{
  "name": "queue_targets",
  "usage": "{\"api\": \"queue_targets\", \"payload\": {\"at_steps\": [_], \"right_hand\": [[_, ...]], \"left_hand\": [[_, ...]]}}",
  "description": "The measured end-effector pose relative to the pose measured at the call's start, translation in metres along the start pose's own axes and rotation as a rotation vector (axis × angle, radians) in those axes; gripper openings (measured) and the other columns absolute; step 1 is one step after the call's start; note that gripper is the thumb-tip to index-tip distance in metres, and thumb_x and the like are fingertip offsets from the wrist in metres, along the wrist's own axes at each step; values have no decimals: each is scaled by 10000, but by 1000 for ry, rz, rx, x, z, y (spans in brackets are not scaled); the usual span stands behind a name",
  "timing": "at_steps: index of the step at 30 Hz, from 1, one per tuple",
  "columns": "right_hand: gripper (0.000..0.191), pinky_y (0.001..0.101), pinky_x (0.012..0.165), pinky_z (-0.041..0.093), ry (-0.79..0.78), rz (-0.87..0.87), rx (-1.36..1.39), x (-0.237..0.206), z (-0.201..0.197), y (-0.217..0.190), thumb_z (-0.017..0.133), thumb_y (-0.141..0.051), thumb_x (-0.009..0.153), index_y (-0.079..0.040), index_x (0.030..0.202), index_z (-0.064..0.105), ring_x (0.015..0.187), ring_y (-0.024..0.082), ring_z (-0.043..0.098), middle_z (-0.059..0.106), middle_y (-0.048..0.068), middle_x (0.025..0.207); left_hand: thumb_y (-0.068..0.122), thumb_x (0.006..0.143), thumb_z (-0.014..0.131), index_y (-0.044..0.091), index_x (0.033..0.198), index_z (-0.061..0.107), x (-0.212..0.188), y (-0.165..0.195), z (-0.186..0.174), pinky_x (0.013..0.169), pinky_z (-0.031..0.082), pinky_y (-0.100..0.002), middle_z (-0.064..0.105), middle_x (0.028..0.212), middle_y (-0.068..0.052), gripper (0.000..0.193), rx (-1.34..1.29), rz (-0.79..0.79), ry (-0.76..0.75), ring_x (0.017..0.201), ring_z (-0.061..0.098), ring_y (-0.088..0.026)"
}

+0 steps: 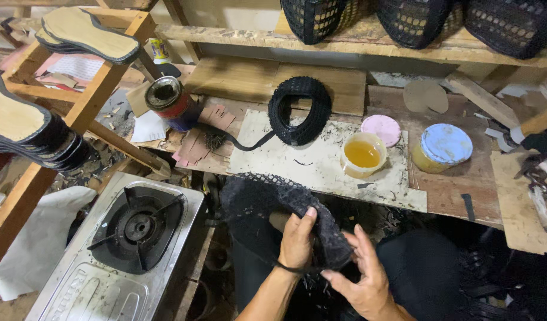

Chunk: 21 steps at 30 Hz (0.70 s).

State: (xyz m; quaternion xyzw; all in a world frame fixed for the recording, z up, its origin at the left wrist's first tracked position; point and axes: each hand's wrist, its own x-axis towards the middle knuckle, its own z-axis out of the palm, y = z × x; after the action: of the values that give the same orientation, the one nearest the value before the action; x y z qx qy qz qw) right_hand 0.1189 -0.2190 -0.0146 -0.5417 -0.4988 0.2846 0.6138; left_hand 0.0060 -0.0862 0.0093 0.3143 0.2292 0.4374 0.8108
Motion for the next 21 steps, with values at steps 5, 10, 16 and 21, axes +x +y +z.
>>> {"api": "queue_targets", "payload": {"at_steps": [5,10,16,21], "right_hand": [[961,334,944,562,172,50,119,6,-20,-17,755,62,778,28,1588,239,1084,229,669,615,238,1308],[919,288,622,478,405,-3,-334,18,-68,-49,794,30,764,34,1553,324,761,201,574,674,216,1264],[858,291,803,561,562,-166,-478,22,-104,-73,766,48,841,55,1571,315,988,205,674,647,230,1295],[874,300,936,556,595,-234,-462,13,-127,-72,757,58,888,67,1618,276,1049,218,664,633,236,1278]], "left_hand": [[216,1010,651,14,1111,630,7,10,-4,755,524,-302,679,963,-28,228,522,-169,-256,865,627,-116],[155,859,749,48,1262,640,49,46,0,838,568,-434,707,1098,-156,431,1423,278,-301,980,701,-321],[197,836,745,74,1420,484,125,79,27,821,534,-528,446,1510,-228,651,1624,634,-12,992,653,-468],[274,867,742,107,1305,574,157,88,23,798,526,-551,592,1276,-201,498,1765,439,59,956,653,-462]]}}
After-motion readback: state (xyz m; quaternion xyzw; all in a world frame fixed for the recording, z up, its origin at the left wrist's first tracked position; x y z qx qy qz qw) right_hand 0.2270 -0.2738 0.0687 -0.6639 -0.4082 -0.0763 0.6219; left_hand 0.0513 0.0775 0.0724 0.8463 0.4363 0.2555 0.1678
